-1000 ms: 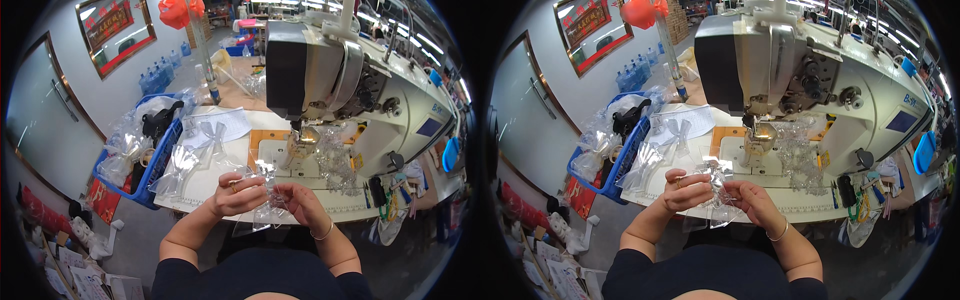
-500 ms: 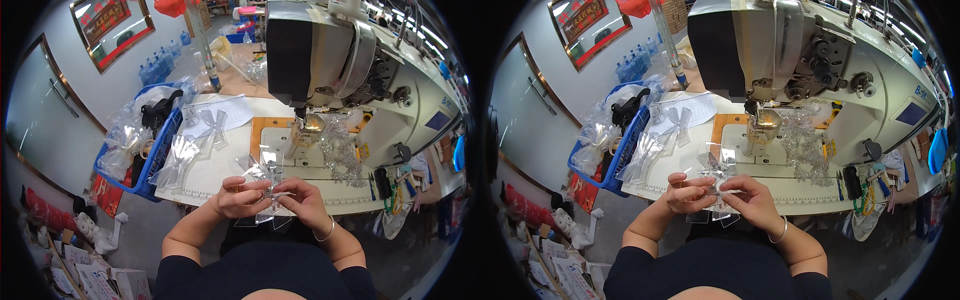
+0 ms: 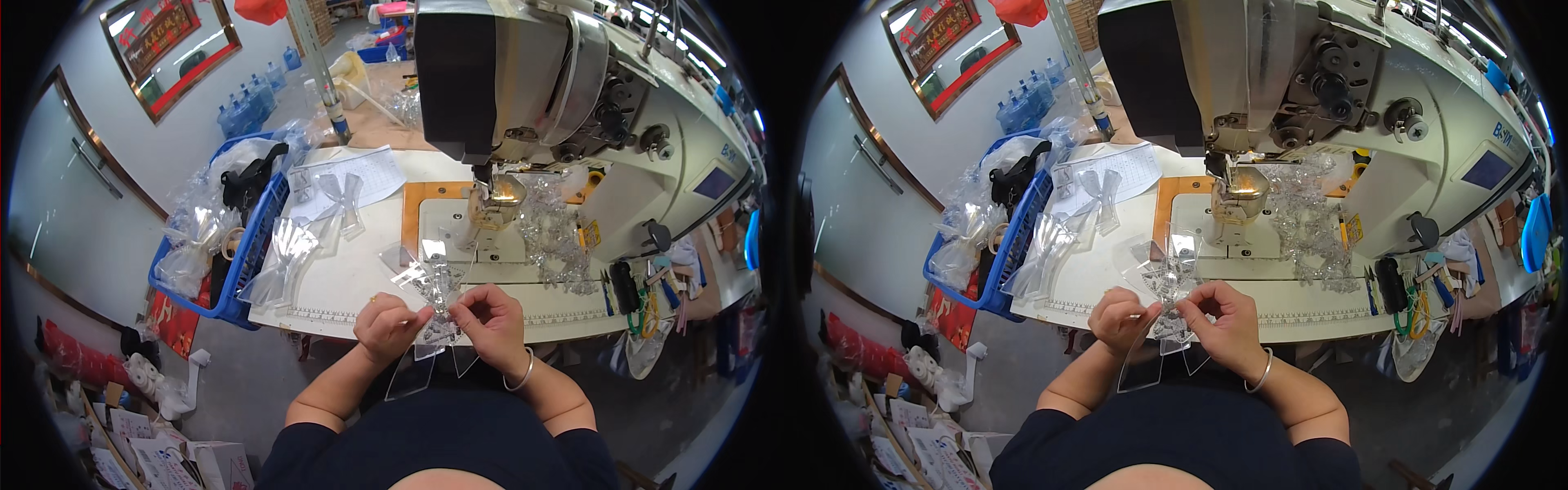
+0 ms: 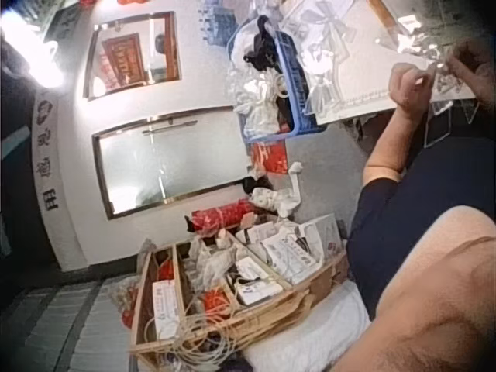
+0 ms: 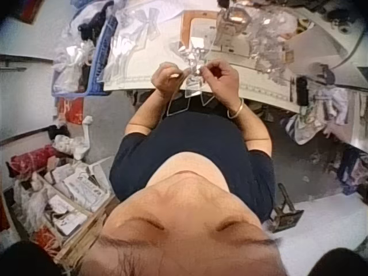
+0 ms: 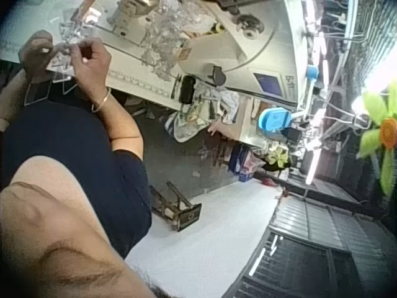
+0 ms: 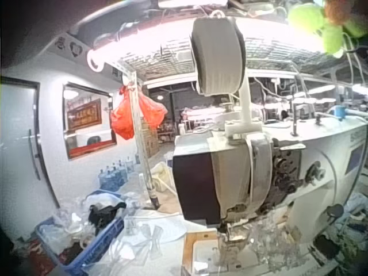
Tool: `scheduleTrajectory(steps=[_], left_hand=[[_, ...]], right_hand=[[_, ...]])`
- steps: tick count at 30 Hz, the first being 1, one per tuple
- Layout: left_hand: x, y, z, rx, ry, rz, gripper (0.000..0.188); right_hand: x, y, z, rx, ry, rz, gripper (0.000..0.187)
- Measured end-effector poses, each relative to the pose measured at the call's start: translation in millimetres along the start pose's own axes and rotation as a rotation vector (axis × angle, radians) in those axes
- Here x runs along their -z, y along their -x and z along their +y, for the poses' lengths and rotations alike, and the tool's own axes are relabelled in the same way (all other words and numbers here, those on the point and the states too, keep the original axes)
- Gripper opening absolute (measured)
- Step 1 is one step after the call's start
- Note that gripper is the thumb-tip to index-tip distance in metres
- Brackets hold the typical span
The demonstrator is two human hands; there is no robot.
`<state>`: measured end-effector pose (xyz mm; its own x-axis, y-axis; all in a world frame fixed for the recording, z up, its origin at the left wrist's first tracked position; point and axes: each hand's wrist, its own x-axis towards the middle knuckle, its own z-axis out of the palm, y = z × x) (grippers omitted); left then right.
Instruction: The person assembles small transparent plastic components by hand, aligning and joining them at a workbench. They repeatedly pick up parts, fit them together, and place the assembled units on the table.
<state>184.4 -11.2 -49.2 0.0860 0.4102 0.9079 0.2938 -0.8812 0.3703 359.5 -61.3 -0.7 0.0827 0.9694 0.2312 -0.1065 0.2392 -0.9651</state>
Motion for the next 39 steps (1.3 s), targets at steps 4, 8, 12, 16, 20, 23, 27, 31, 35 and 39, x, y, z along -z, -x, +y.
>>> scheduleTrajectory(steps=[4, 8, 12, 16, 20, 23, 27, 31, 35, 39], left_hand=[[-12.4, 16.0, 21.9, 0.715, 0.698, -0.013, 0.023], [-8.3, 14.7, 17.3, 1.061, 1.362, 0.036, 0.036], [-4.8, 4.1, 14.1, 1.21, 1.388, -0.09, 0.041], [-6.0, 6.3, 13.0, 1.236, 1.363, -0.087, 0.04], [-5.7, 7.8, 9.5, 1.217, 1.357, -0.104, 0.039], [-7.0, 1.2, 15.0, 1.199, 1.347, -0.079, 0.039], [-7.3, 4.7, 11.5, 1.167, 1.36, -0.101, 0.038], [-6.0, 4.8, 8.6, 1.17, 1.392, -0.133, 0.036], [-8.2, 11.0, 3.0, 1.133, 1.412, -0.171, 0.037], [-8.8, 8.4, 5.5, 1.187, 1.401, -0.169, 0.038]], right_hand=[[1.6, -0.7, 6.1, 0.054, 0.134, 0.013, 0.011], [2.4, 0.5, 5.5, 0.075, 0.176, -0.016, 0.011], [2.6, 1.1, 4.7, 0.037, 0.187, -0.043, 0.011], [4.6, 0.5, 6.2, 0.04, 0.188, -0.031, 0.011], [5.3, 0.2, 5.2, 0.031, 0.196, -0.025, 0.011], [5.3, -0.5, 5.6, 0.011, 0.182, -0.02, 0.012], [5.1, -0.2, 8.2, 0.01, 0.208, -0.009, 0.013], [5.7, 0.2, 9.0, -0.005, 0.236, -0.001, 0.013], [7.2, 1.1, 8.2, -0.003, 0.28, -0.031, 0.012], [5.3, 2.0, 4.3, 0.064, 0.341, 0.009, 0.012]])
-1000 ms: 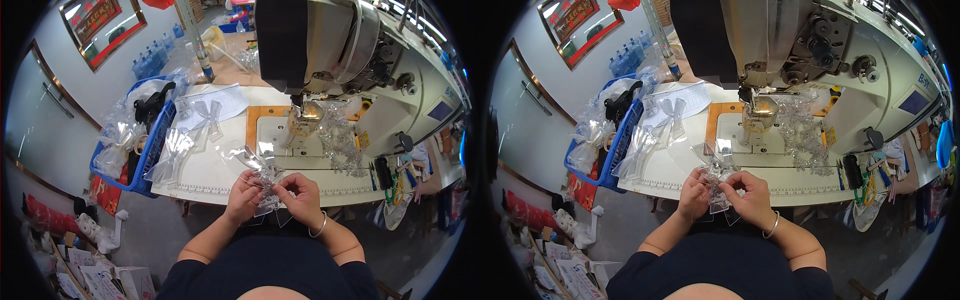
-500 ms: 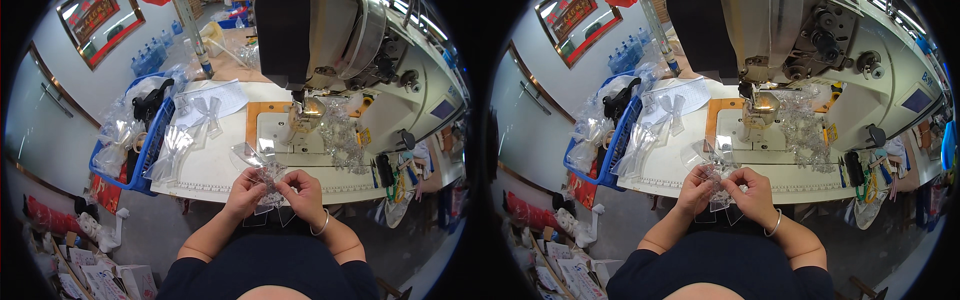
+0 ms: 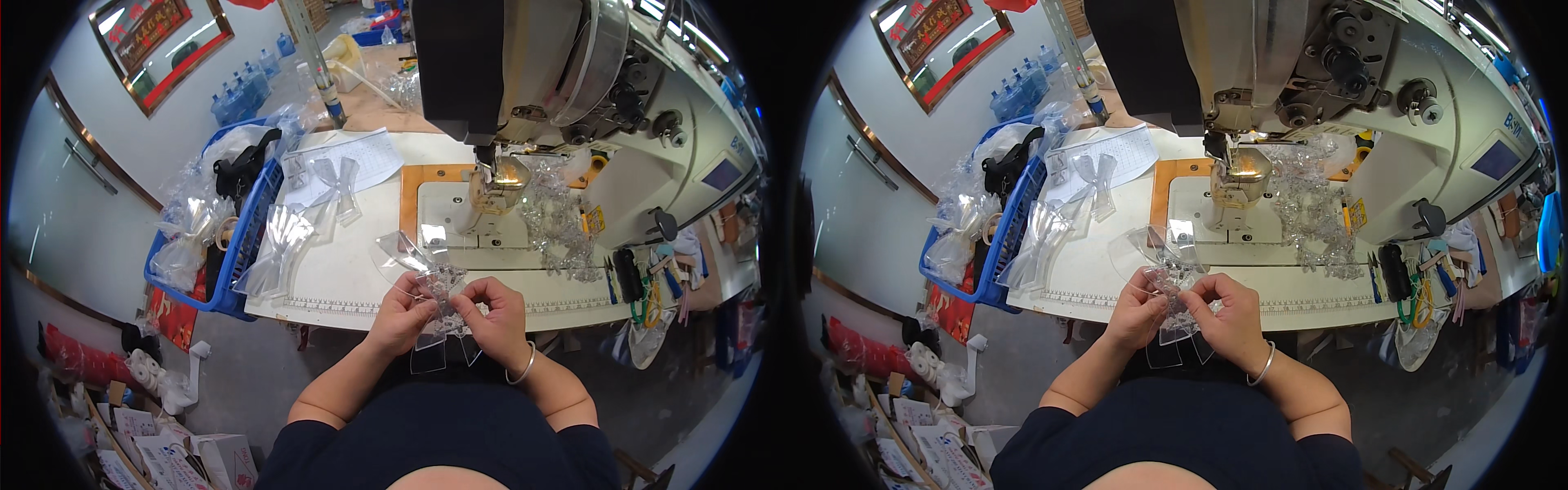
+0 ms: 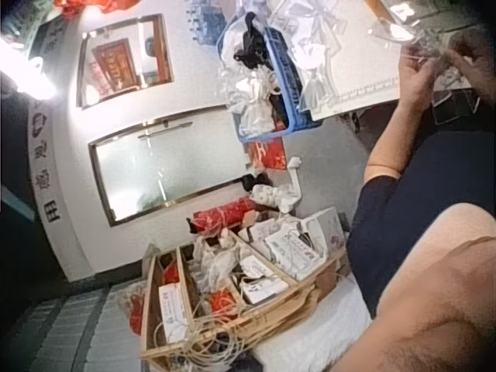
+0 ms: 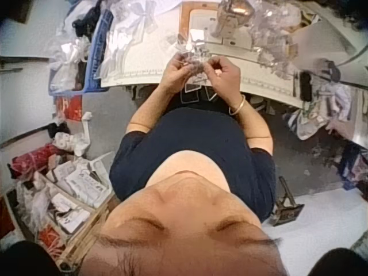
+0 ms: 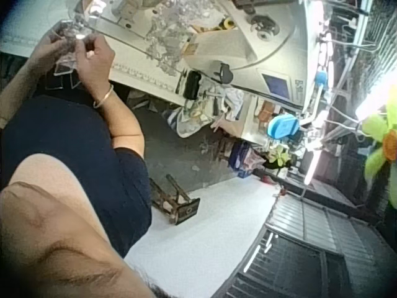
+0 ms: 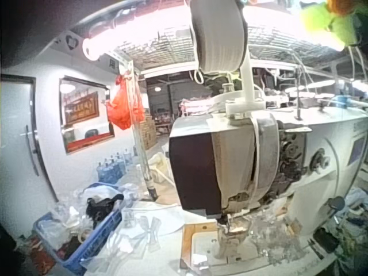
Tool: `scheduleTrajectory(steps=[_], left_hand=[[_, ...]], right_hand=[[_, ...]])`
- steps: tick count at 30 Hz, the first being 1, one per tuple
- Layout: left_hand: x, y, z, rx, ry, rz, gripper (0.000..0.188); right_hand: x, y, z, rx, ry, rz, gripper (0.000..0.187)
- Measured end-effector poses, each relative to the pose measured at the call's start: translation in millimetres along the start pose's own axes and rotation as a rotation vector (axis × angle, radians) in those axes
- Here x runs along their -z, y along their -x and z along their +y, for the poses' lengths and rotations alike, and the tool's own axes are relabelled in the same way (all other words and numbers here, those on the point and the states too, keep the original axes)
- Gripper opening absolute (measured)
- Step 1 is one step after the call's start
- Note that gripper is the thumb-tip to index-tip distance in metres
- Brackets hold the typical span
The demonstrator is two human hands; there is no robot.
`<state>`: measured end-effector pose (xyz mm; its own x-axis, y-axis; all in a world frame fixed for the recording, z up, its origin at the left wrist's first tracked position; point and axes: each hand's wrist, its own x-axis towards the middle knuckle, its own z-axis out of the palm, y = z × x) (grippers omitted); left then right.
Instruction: The person assembles small transparent plastic components by hand, aligning and joining them at a workbench. They repeatedly pick up parts, fit them together, and place the assembled units on the table.
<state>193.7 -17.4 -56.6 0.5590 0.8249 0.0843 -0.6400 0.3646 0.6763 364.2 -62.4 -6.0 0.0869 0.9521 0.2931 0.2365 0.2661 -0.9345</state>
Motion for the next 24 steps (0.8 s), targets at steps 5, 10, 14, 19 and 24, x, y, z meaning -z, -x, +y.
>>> scheduleTrajectory(steps=[5, 10, 14, 19, 24], left_hand=[[-3.7, 0.5, -2.5, -0.02, -0.019, 0.069, 0.041], [-4.3, 0.9, -2.8, -0.056, -0.048, 0.042, 0.043], [-0.3, 1.0, -5.9, -0.055, -0.042, 0.037, 0.043], [-8.8, -1.6, -3.2, -0.031, -0.021, 0.118, 0.041], [-10.6, -7.4, 1.7, -0.069, -0.048, 0.177, 0.04]], right_hand=[[-0.6, -0.8, -1.7, 0.053, 0.013, 0.037, 0.01], [1.6, -1.0, -4.1, 0.044, 0.052, 0.008, 0.012], [1.3, 0.1, -4.3, 0.025, 0.045, 0.016, 0.011], [4.4, 0.5, -5.2, 0.09, 0.065, 0.04, 0.011], [19.3, 2.4, -14.8, 0.11, -0.045, -0.013, 0.011]])
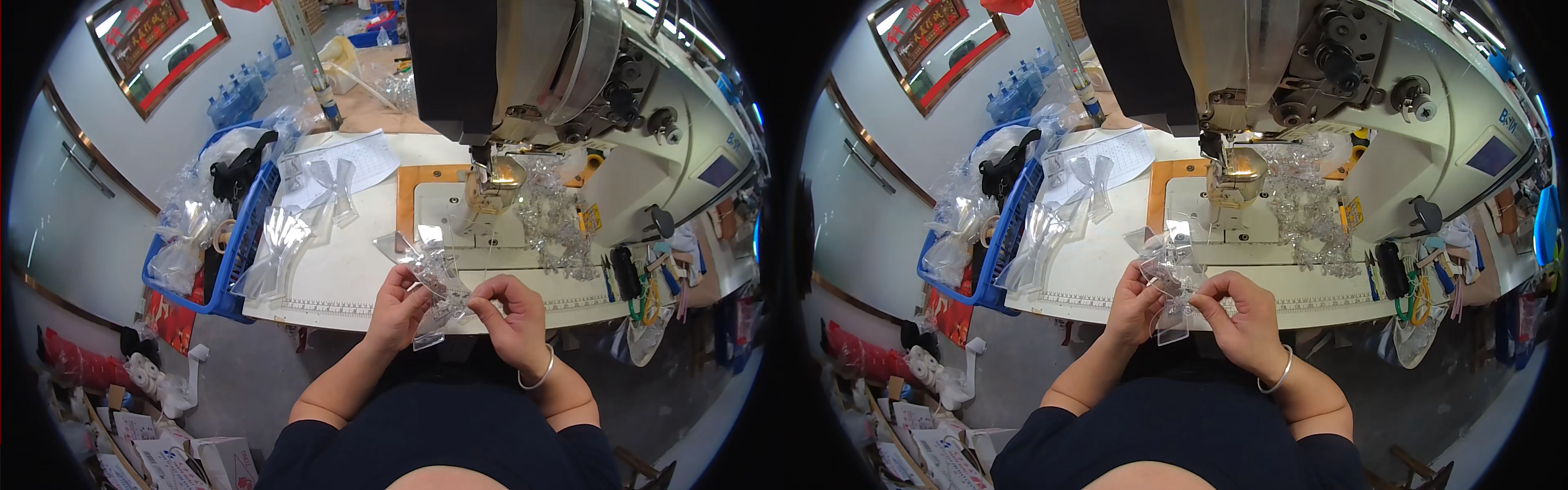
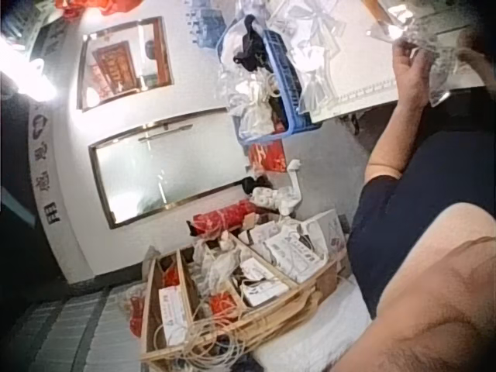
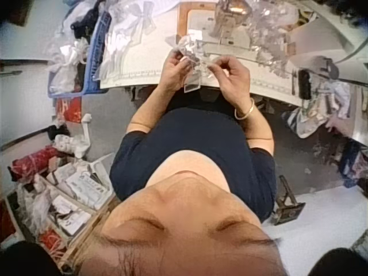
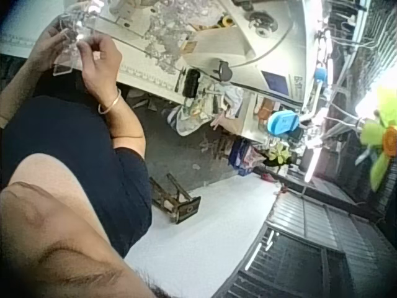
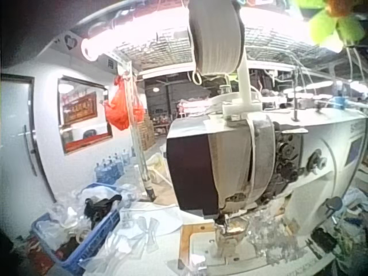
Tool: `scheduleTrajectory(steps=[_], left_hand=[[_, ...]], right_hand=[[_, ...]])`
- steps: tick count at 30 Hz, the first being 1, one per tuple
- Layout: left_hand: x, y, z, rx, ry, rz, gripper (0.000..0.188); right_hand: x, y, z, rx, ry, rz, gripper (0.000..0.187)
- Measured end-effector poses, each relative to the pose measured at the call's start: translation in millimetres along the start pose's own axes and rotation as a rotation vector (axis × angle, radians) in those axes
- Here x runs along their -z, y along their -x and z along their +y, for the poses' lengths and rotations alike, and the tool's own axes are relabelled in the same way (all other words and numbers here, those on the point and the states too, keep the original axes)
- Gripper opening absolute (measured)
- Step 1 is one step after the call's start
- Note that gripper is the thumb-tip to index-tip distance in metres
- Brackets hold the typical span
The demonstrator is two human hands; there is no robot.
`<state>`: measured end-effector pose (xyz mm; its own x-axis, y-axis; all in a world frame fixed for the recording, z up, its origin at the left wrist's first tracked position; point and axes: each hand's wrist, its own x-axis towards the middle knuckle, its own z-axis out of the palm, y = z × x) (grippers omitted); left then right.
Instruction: The person assembles small transparent plastic components by hand, aligning and joining them at a workbench. They repeatedly pick up parts, fit them together, and place the assembled units on the table.
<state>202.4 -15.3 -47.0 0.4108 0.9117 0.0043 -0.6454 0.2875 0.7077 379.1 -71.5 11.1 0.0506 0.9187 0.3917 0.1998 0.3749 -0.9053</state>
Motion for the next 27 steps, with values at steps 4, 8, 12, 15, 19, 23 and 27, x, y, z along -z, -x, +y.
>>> scheduleTrajectory(steps=[4, 8, 12, 15, 19, 23, 27], left_hand=[[-1.5, 0.2, -0.7, 0.038, 0.031, -0.055, 0.039], [-4.6, 4.3, -0.9, 0.067, -0.004, -0.074, 0.036], [3.7, 5.0, -6.6, 0.081, 0.025, -0.059, 0.034], [3.2, 5.7, -8.1, 0.083, 0.032, -0.053, 0.035], [3.5, 5.7, -8.1, 0.097, 0.039, -0.035, 0.031], [5.1, 5.1, -7.0, 0.106, 0.036, -0.048, 0.028], [7.2, 4.4, -9.5, 0.085, 0.052, -0.059, 0.032]], right_hand=[[0.0, -9.1, -9.7, -0.389, -0.459, -0.13, 0.009], [-10.7, -6.3, 10.7, -0.282, -0.192, -0.066, 0.01], [-14.3, -3.1, 16.0, -0.252, -0.132, -0.062, 0.011], [-14.6, -2.9, 14.8, -0.239, -0.086, -0.062, 0.011], [-12.5, -3.5, 16.8, -0.236, -0.065, -0.082, 0.011], [-13.5, -3.6, 17.5, -0.256, -0.078, -0.086, 0.011], [-14.2, -3.9, 18.6, -0.255, -0.08, -0.085, 0.011]])
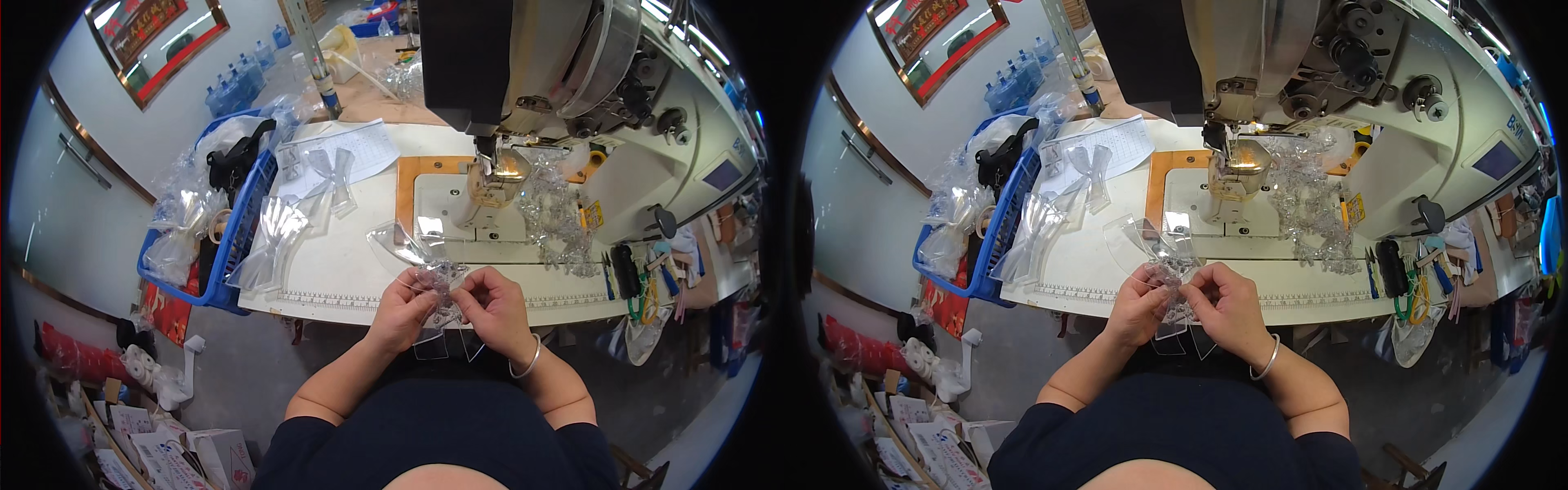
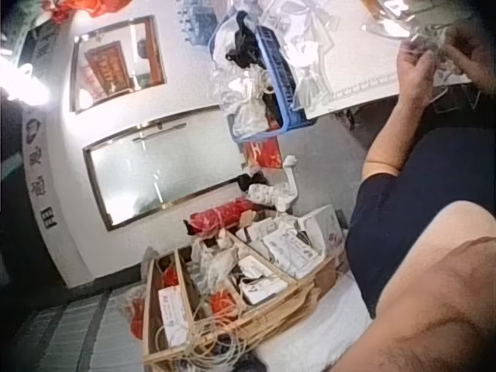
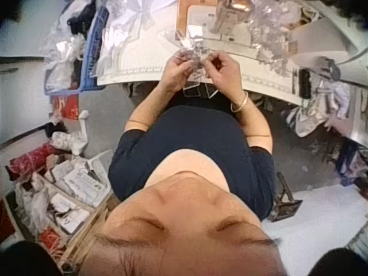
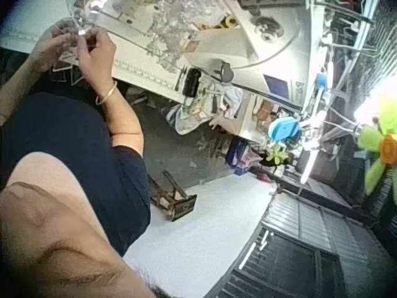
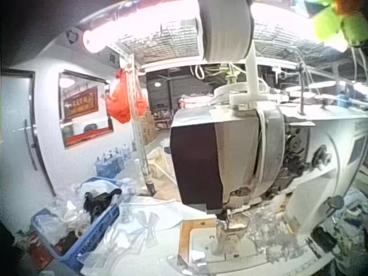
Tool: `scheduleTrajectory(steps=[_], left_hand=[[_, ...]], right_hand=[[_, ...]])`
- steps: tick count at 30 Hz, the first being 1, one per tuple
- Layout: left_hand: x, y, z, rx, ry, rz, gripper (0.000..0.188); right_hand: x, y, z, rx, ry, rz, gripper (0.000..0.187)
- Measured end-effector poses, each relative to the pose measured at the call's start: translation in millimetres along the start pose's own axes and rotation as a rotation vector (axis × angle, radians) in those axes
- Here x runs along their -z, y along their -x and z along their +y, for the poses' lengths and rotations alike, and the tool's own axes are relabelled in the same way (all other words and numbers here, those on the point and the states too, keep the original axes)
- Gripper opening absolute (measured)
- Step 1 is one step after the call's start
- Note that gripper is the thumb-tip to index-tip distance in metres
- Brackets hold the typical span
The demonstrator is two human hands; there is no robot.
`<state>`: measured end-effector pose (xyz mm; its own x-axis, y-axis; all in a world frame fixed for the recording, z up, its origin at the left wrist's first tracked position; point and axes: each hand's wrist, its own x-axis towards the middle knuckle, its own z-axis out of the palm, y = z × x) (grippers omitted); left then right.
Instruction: The person assembles small transparent plastic components by hand, aligning and joining them at a workbench. They repeatedly pick up parts, fit them together, and place the assembled units on the table.
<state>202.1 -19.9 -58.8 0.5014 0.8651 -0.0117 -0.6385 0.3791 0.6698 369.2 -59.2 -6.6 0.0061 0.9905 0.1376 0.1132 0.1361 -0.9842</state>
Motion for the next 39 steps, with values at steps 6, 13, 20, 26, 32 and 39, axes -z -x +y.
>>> scheduleTrajectory(steps=[6, 13, 20, 26, 32, 39], left_hand=[[-0.6, 0.4, 1.4, 0.007, 0.007, 0.01, 0.028], [3.3, -0.2, 0.6, 0.015, -0.005, 0.009, 0.027], [-16.3, 5.5, 8.4, -0.055, 0.113, 0.018, 0.036], [-8.6, -0.8, 1.3, -0.088, -0.138, 0.117, 0.041], [-12.0, -7.8, 5.6, 0.005, -0.091, 0.21, 0.034], [-20.4, -11.0, 12.3, -0.003, -0.215, 0.121, 0.03]], right_hand=[[-0.5, -0.9, 3.1, 0.035, 0.062, 0.039, 0.012], [-2.5, -1.2, 4.5, 0.13, 0.133, 0.061, 0.012], [-4.2, -1.3, 1.0, 0.145, 0.179, 0.063, 0.013], [-2.3, -4.7, 7.2, 0.076, 0.125, 0.04, 0.012], [23.0, -26.1, 14.9, -0.14, -0.08, -0.011, 0.017], [21.5, -55.7, 32.3, -0.409, -0.558, -0.295, 0.026]])
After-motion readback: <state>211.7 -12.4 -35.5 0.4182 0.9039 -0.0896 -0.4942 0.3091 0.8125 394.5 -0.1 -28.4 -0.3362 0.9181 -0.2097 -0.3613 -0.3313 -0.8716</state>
